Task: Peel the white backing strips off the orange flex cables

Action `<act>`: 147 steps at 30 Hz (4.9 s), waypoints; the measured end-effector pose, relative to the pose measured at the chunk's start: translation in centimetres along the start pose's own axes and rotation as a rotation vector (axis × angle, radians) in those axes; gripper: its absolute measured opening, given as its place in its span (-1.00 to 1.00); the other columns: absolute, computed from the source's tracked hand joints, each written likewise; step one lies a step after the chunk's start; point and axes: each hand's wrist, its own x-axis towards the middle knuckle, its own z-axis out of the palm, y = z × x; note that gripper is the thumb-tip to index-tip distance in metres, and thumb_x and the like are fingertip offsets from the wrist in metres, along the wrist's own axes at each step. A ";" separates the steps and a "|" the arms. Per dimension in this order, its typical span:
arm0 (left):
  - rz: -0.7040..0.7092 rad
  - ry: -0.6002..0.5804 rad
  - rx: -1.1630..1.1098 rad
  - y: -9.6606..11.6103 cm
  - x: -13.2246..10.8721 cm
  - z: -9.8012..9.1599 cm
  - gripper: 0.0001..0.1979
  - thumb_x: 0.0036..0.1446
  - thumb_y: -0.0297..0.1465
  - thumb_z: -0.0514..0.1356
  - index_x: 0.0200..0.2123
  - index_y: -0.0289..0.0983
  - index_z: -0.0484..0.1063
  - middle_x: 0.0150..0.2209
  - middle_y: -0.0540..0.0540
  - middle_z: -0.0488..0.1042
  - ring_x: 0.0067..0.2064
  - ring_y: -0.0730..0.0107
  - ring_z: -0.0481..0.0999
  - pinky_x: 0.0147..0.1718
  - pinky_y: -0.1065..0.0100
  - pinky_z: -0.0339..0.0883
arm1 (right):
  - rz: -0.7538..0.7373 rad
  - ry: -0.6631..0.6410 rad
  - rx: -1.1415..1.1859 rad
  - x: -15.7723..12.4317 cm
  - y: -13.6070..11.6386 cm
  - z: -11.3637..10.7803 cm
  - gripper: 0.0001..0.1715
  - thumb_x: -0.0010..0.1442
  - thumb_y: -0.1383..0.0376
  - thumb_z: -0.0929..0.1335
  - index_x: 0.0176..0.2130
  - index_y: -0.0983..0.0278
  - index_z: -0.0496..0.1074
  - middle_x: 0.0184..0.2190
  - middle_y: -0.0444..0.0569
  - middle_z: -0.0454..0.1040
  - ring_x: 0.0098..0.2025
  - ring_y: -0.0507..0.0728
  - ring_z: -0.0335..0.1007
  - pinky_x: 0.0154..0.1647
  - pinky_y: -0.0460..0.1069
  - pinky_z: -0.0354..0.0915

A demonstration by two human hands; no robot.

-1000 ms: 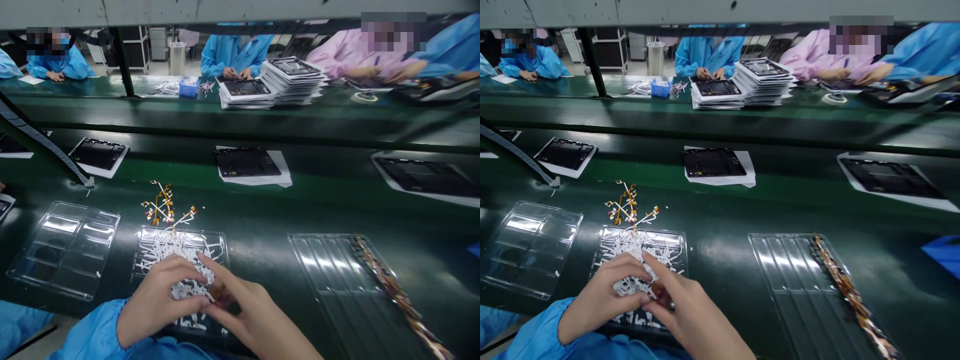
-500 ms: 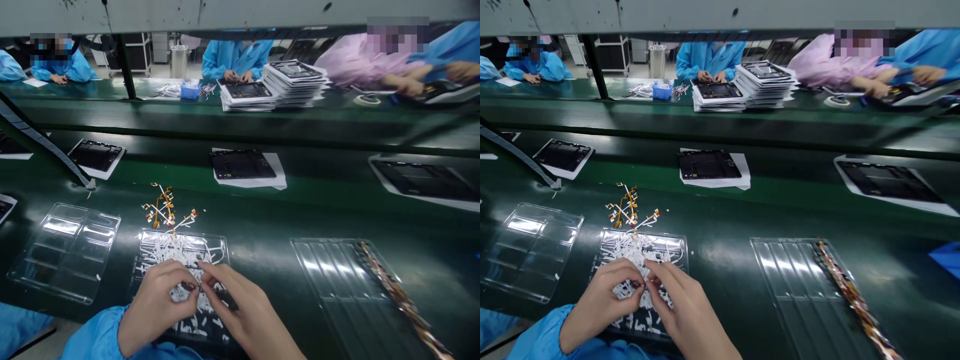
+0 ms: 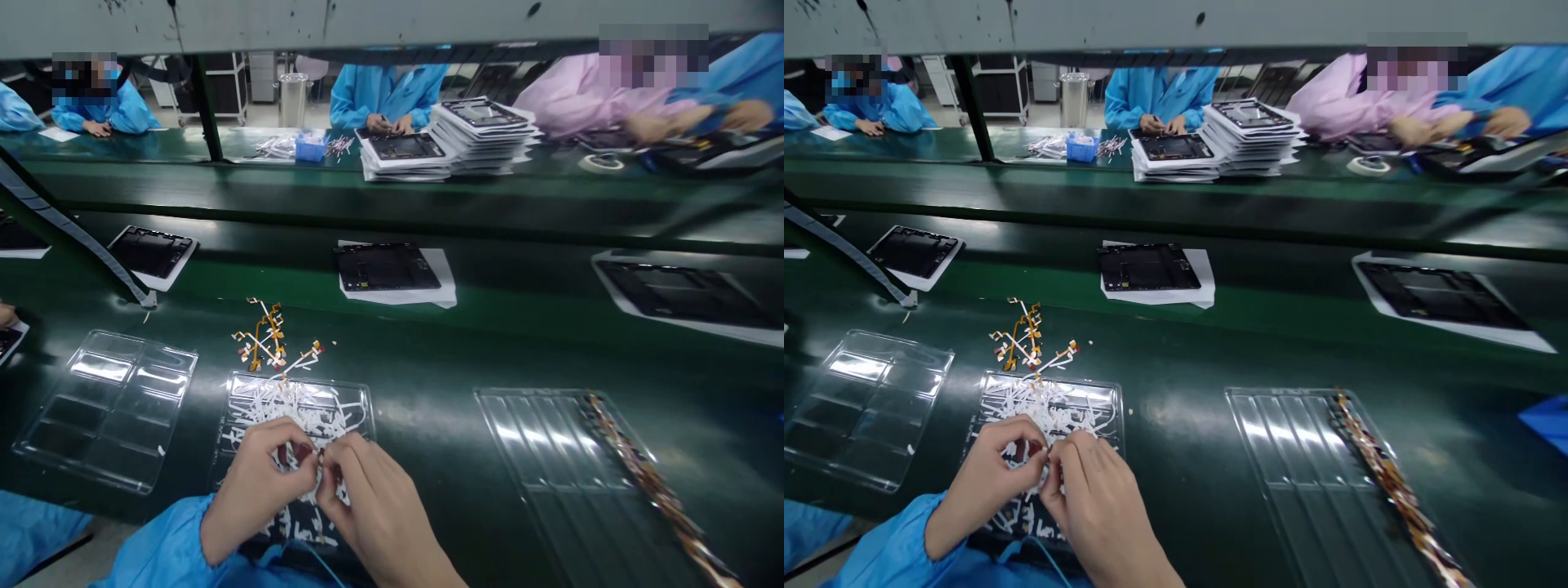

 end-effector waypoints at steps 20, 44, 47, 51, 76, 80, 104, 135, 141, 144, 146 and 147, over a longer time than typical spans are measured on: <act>-0.065 -0.084 -0.064 -0.2 0.7 -1.3 -0.86 0.18 -0.50 0.24 -0.28 -0.22 0.61 -0.34 -0.03 0.53 -0.27 0.31 0.51 -0.23 0.34 0.37 | 0.365 -0.180 0.630 1.1 2.3 -1.2 -0.86 0.39 0.31 0.33 -0.22 0.19 0.50 -0.31 -0.07 0.50 -0.28 0.12 0.46 -0.26 -0.02 0.38; -0.043 -0.037 0.031 -0.3 0.9 -0.7 -0.84 0.03 -0.57 0.23 -0.35 -0.25 0.57 -0.40 0.00 0.50 -0.33 0.33 0.47 -0.30 0.39 0.32 | 0.456 -0.110 0.646 0.7 0.9 0.8 -0.77 0.32 0.35 0.32 -0.41 0.23 0.41 -0.46 -0.13 0.38 -0.41 0.08 0.36 -0.40 -0.07 0.26; -0.039 -0.028 0.052 -0.4 0.8 -0.7 -0.84 0.02 -0.57 0.22 -0.36 -0.25 0.57 -0.41 0.00 0.50 -0.35 0.32 0.47 -0.32 0.39 0.32 | 0.456 -0.116 0.640 0.7 0.9 0.9 -0.76 0.33 0.34 0.32 -0.41 0.23 0.41 -0.45 -0.13 0.38 -0.40 0.08 0.35 -0.40 -0.07 0.25; -0.036 -0.033 0.051 -0.4 0.8 -0.6 -0.83 0.02 -0.58 0.21 -0.36 -0.25 0.57 -0.41 0.00 0.51 -0.34 0.32 0.48 -0.32 0.38 0.33 | 0.443 -0.108 0.638 0.5 1.0 1.2 -0.77 0.34 0.35 0.32 -0.39 0.23 0.41 -0.45 -0.13 0.38 -0.40 0.08 0.36 -0.39 -0.07 0.26; -0.309 -0.120 -0.217 -2.2 1.2 -1.6 -0.68 0.15 -0.20 0.30 -0.52 -0.31 0.61 -0.59 0.00 0.45 -0.46 0.35 0.40 -0.41 0.38 0.21 | 0.132 -0.016 0.424 -0.6 1.4 0.8 -0.87 0.40 0.38 0.33 -0.10 0.25 0.50 -0.27 0.00 0.52 -0.30 0.12 0.46 -0.29 -0.01 0.38; -0.271 -0.099 -0.261 -1.5 1.2 -0.9 -0.66 0.19 -0.19 0.27 -0.52 -0.30 0.58 -0.53 0.00 0.46 -0.42 0.36 0.37 -0.37 0.38 0.21 | -0.082 0.065 0.046 -0.6 0.8 1.4 -0.88 0.38 0.46 0.34 -0.10 0.36 0.48 -0.27 0.08 0.57 -0.30 0.18 0.48 -0.29 0.06 0.38; -0.253 -0.084 -0.302 -1.6 0.2 -0.9 -0.72 0.20 -0.26 0.27 -0.48 -0.31 0.56 -0.53 0.01 0.43 -0.43 0.38 0.36 -0.41 0.40 0.19 | -0.193 0.132 -0.204 -0.3 0.3 2.2 -0.89 0.34 0.49 0.34 -0.14 0.39 0.47 -0.32 0.09 0.60 -0.35 0.20 0.49 -0.30 0.10 0.33; -0.130 0.382 -0.619 -6.2 -6.7 -11.2 -0.77 0.23 -0.22 0.27 -0.31 -0.26 0.39 -0.41 -0.04 0.55 -0.33 0.33 0.53 -0.29 0.38 0.33 | -0.068 -0.644 0.783 17.1 -8.1 6.2 -0.86 0.35 0.30 0.37 -0.21 0.26 0.56 -0.36 -0.11 0.59 -0.34 0.07 0.52 -0.32 -0.08 0.38; -0.159 0.639 -0.636 -8.7 -7.5 -13.5 -0.65 0.10 -0.12 0.39 -0.36 -0.29 0.44 -0.46 0.00 0.52 -0.39 0.37 0.52 -0.34 0.40 0.34 | -0.109 -0.880 0.783 19.5 -10.4 10.3 -0.85 0.19 0.28 0.49 -0.18 0.23 0.60 -0.28 -0.08 0.57 -0.27 0.10 0.50 -0.21 -0.02 0.39; -0.140 0.669 -0.617 -9.4 -7.4 -14.6 -0.68 0.13 -0.15 0.38 -0.34 -0.29 0.46 -0.41 -0.03 0.56 -0.32 0.31 0.56 -0.26 0.36 0.38 | 0.009 -0.996 0.895 20.4 -10.8 11.7 -0.82 0.22 0.19 0.47 -0.28 0.26 0.55 -0.42 -0.11 0.56 -0.35 0.10 0.50 -0.29 -0.01 0.41; -0.111 0.665 -0.611 -10.0 -7.2 -15.2 -0.69 0.18 -0.15 0.35 -0.28 -0.28 0.45 -0.39 -0.05 0.58 -0.30 0.28 0.58 -0.22 0.33 0.40 | 0.059 -1.052 0.953 21.0 -11.0 12.7 -0.73 0.23 0.11 0.46 -0.30 0.28 0.51 -0.48 -0.12 0.55 -0.43 0.09 0.51 -0.35 -0.02 0.43; -0.095 0.654 -0.621 -10.4 -7.2 -15.4 -0.69 0.21 -0.14 0.32 -0.21 -0.27 0.45 -0.38 -0.06 0.59 -0.29 0.26 0.60 -0.20 0.31 0.41 | 0.059 -1.058 0.962 21.3 -11.1 13.2 -0.71 0.23 0.10 0.45 -0.30 0.28 0.50 -0.49 -0.12 0.56 -0.43 0.09 0.52 -0.35 -0.02 0.44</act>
